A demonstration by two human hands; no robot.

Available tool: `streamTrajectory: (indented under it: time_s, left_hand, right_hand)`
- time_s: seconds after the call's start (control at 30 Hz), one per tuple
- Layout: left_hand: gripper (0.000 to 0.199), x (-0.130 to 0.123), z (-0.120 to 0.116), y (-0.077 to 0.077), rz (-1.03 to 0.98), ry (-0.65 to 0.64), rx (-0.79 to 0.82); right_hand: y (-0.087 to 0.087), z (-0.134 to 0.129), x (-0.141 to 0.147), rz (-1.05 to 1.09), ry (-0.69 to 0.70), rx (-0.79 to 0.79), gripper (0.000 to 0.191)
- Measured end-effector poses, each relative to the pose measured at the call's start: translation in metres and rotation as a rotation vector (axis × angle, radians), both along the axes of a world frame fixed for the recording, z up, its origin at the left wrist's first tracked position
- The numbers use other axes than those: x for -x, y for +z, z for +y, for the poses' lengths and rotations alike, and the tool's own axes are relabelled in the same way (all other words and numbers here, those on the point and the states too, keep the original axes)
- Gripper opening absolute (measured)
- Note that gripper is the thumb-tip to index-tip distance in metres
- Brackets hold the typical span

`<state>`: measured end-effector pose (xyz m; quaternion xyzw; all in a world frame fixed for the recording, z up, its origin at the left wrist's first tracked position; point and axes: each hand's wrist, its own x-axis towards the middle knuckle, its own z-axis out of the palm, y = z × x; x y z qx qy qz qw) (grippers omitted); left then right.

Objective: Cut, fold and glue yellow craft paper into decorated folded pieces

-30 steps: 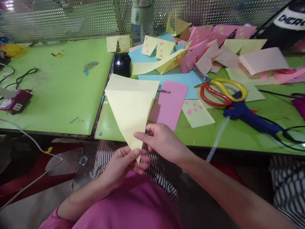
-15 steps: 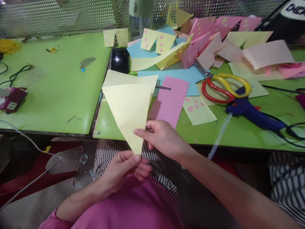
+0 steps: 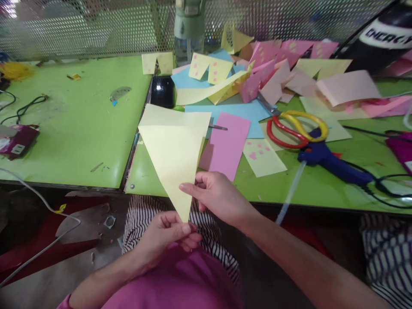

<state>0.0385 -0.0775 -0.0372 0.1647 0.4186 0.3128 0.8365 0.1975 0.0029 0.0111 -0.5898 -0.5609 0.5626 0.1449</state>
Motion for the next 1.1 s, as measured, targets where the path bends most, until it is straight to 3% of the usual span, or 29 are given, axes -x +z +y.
streamTrajectory:
  time_s: [0.13,0.27,0.5,0.67,0.87,1.1]
  left_hand:
    - [0.062,-0.003,0.005,0.003,-0.027,0.036,-0.056]
    - [0.054,-0.007,0.005,0.002,-0.001,0.045,-0.03]
    - [0.054,-0.006,-0.006,-0.007,0.016,0.017,0.026]
    - [0.049,-0.004,-0.013,-0.015,-0.029,0.05,0.035]
    - [0.049,-0.002,-0.015,-0.019,-0.103,0.042,0.044]
    - [0.051,-0.007,-0.006,-0.01,-0.054,0.206,0.124]
  right_hand:
    - [0.004,-0.006,0.002,0.074,0.016,0.056,0.036]
    - [0.006,-0.005,0.001,0.062,-0.016,0.011,0.04]
    - [0.012,0.022,-0.011,0.106,-0.196,-0.055,0.039]
    - [0.017,0.036,-0.016,0.127,-0.235,-0.089,0.039]
    - [0.016,0.036,-0.019,0.08,-0.228,-0.164,0.038]
    - [0.017,0.029,-0.021,0.06,-0.164,-0.167,0.046]
